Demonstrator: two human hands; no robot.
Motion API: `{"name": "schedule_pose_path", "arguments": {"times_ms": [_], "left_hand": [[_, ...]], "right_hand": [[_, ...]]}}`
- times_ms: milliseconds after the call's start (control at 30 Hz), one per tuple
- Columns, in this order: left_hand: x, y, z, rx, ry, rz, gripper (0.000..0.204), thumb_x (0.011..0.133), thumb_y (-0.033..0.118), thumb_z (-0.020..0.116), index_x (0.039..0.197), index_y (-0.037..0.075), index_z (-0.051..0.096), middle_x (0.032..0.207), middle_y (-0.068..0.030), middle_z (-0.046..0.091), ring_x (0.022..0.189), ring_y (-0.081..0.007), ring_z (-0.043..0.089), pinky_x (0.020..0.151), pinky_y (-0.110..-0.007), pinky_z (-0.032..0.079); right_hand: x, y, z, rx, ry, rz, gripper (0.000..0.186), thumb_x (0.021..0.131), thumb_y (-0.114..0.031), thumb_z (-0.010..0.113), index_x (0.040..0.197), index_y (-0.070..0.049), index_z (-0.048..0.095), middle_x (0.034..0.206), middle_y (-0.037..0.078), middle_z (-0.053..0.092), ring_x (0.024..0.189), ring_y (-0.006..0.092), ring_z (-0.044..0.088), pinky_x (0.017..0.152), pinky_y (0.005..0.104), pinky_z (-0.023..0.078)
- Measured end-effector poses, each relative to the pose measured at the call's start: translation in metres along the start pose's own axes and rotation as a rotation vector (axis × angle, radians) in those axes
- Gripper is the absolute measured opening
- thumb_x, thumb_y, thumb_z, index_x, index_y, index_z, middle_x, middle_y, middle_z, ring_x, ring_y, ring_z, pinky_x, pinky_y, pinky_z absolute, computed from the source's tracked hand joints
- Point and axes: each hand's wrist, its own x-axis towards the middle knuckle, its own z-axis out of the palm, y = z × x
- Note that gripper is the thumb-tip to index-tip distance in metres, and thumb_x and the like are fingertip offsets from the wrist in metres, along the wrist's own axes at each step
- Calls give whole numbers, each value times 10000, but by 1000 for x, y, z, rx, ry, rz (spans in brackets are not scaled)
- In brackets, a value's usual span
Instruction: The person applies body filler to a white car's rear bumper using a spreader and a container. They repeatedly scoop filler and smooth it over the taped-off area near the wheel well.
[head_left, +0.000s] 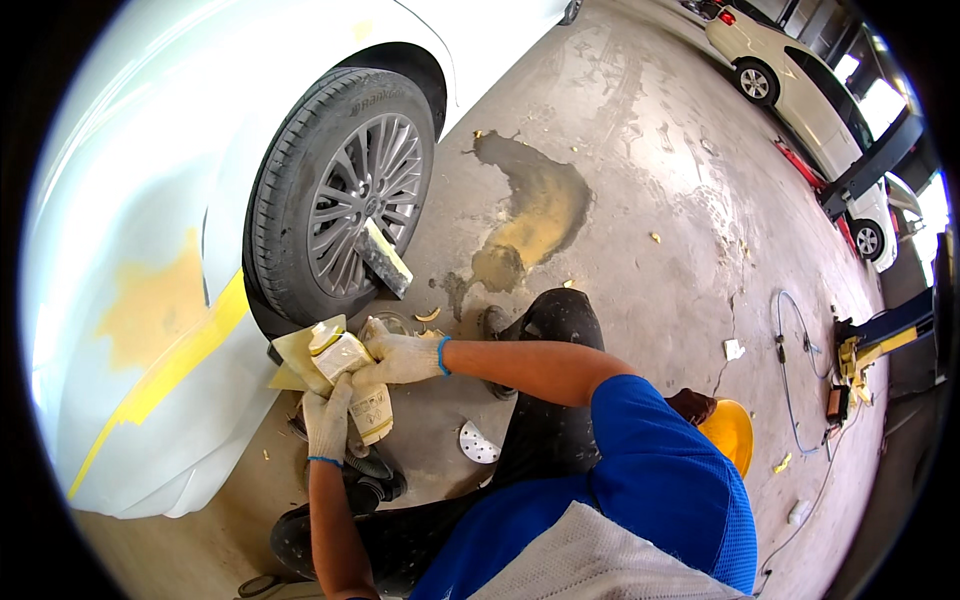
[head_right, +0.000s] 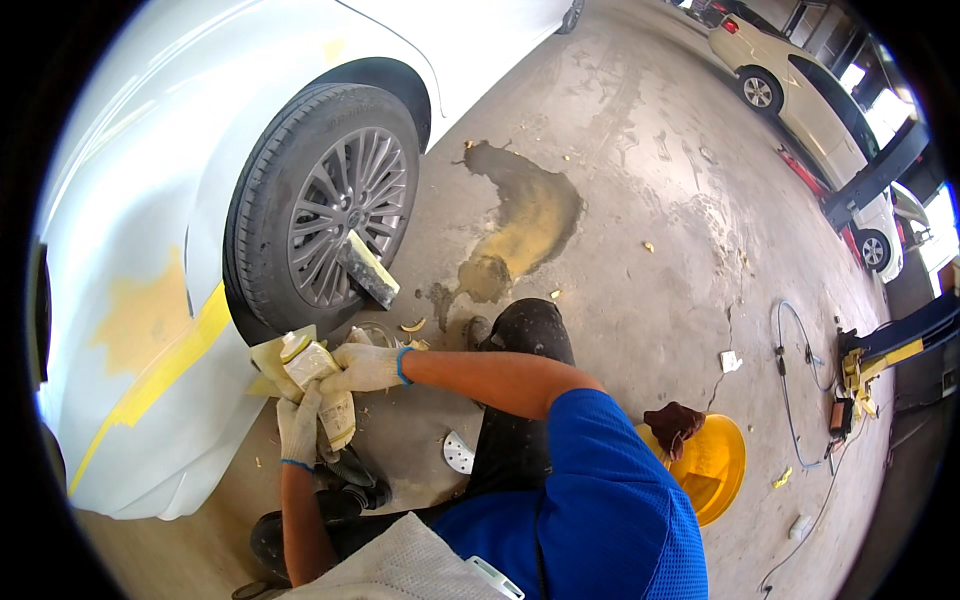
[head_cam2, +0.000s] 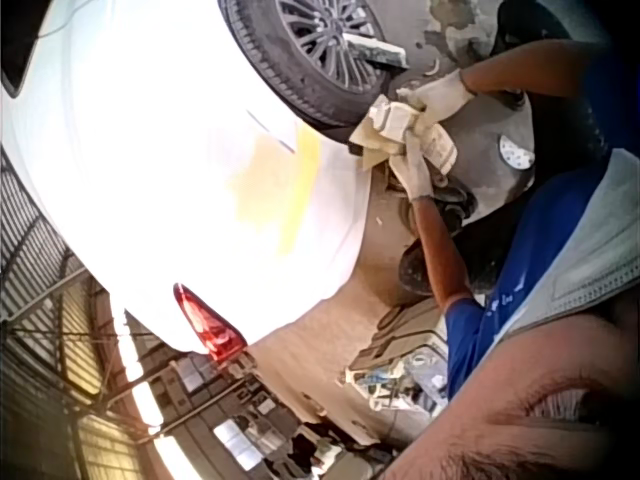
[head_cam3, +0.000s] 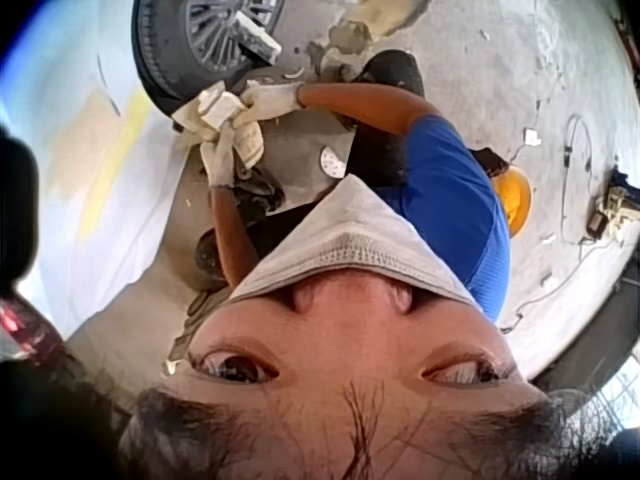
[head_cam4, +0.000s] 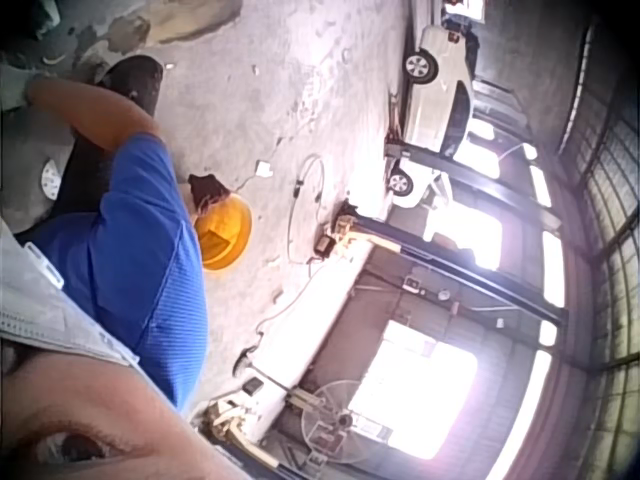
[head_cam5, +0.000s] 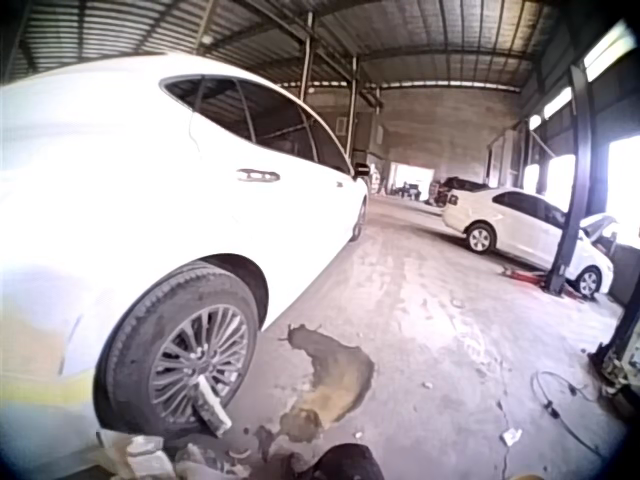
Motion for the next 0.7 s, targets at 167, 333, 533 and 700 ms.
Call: {"name": "schedule_pose_path", "arguments": {"times_ms": [167, 333, 533, 700], "left_hand": [[1, -12, 2, -21, 2, 9, 420, 1016, 271, 714, 1278, -56, 693, 1156, -70, 732, 991, -132, 681, 860, -302, 556], [2, -4, 0, -26, 18, 69, 380, 977, 203, 748, 1254, -53, 706, 1143, -69, 744, 984, -128, 684, 863, -304, 556], [5, 3, -4, 1, 101, 93, 331, 934, 128, 780, 1213, -44, 728, 1098, -57, 758, 951, -130, 686, 850, -302, 554], [5, 3, -3, -68, 104, 110, 328, 916, 135, 798, 1188, -40, 740, 1073, -58, 762, 921, -130, 688, 824, -298, 555]], "right_hand": [[2, -3, 1, 2, -46, -23, 426, 955, -425, 685, 1171, -72, 784, 1058, 135, 786, 1069, 232, 652, 1178, 458, 219], [-1, -9, -4, -90, -71, -53, 398, 978, -385, 679, 1216, -78, 763, 1114, 163, 772, 1159, 286, 644, 1195, 504, 182], [4, -14, -16, -52, 12, -84, 357, 986, -324, 695, 1150, -12, 751, 1040, 191, 763, 1005, 296, 711, 919, 445, 530], [4, -16, -16, -53, 30, -146, 317, 971, -263, 731, 1125, 13, 740, 995, 190, 751, 914, 291, 712, 843, 421, 564]]}}
